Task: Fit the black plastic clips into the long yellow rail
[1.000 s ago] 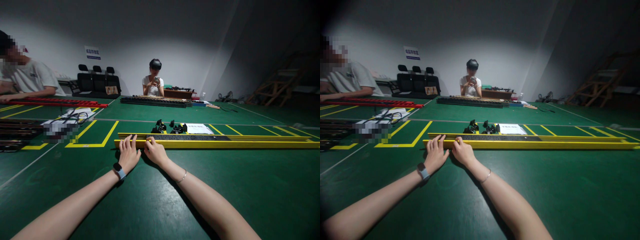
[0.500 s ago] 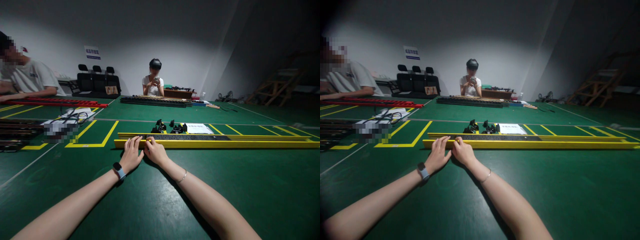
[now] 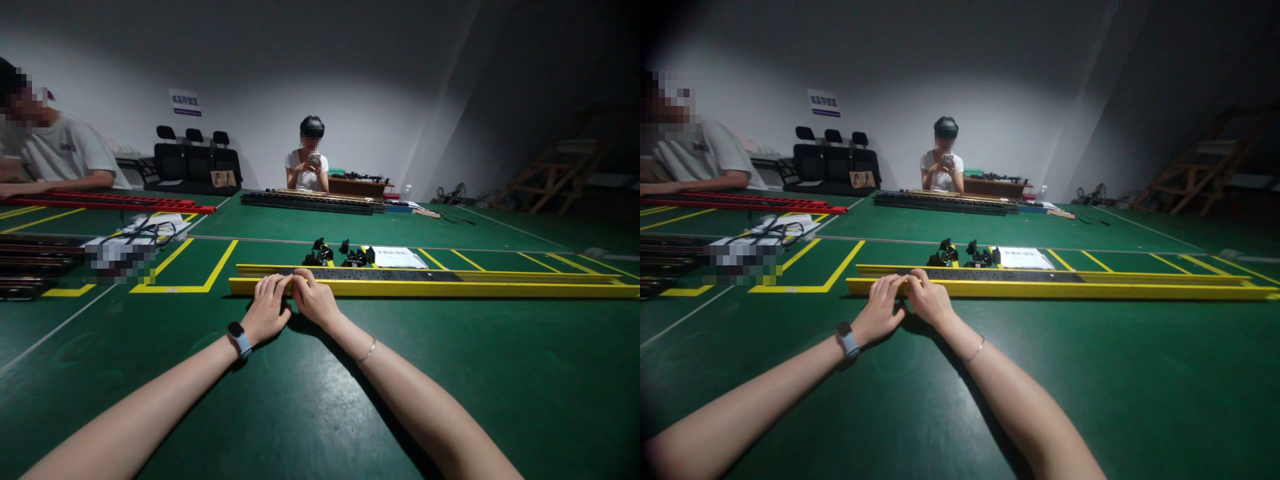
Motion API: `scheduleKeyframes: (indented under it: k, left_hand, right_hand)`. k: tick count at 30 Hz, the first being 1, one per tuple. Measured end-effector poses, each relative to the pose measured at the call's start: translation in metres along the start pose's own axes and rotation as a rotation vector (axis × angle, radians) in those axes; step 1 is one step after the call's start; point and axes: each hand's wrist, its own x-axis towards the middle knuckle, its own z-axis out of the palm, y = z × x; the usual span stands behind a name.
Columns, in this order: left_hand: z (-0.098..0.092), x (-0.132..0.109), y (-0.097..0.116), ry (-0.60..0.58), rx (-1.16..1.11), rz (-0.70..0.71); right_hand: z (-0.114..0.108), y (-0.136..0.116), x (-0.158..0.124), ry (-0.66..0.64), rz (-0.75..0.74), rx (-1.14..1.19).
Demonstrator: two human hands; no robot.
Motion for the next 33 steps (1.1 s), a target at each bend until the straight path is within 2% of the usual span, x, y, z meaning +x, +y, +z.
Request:
scheduleKeyframes:
  k: [3,5,6,8,12,15,17,22,26,33]
  left_hand:
    - [-0.002,0.000,0.001,-0.002,-0.008,0.008]
    - [-0.003,0.000,0.001,-0.005,-0.007,0.014]
    - [-0.003,0.001,0.002,-0.005,-0.005,0.016]
    - [-0.003,0.001,0.001,-0.003,0.004,0.018]
    - [-0.002,0.000,0.000,0.007,0.032,0.006]
    - [-0.002,-0.001,-0.001,0.011,0.048,-0.006]
    - [-0.002,-0.001,-0.001,0.011,0.057,-0.011]
    - [-0.001,-0.001,-0.002,0.018,0.058,-0.019]
    - [-0.002,-0.002,0.000,0.033,0.054,-0.032]
    - [-0.005,-0.003,0.002,0.047,0.042,-0.040]
  right_hand:
    - [-0.008,0.024,0.021,0.103,0.086,-0.015]
    - [-0.013,0.046,0.044,0.083,0.171,-0.073]
    - [-0.014,0.058,0.057,0.019,0.198,-0.108]
    - [-0.011,0.079,0.081,-0.192,0.219,-0.141]
    - [0.011,0.105,0.116,-0.389,0.209,-0.117]
    - [0.031,0.109,0.127,-0.479,0.194,-0.104]
    - [0.038,0.109,0.129,-0.489,0.175,-0.099]
    - [0.035,0.107,0.125,-0.417,0.139,-0.097]
    - [0.032,0.101,0.122,-0.411,0.160,-0.116]
    - [0.050,0.084,0.144,-0.442,0.253,-0.142]
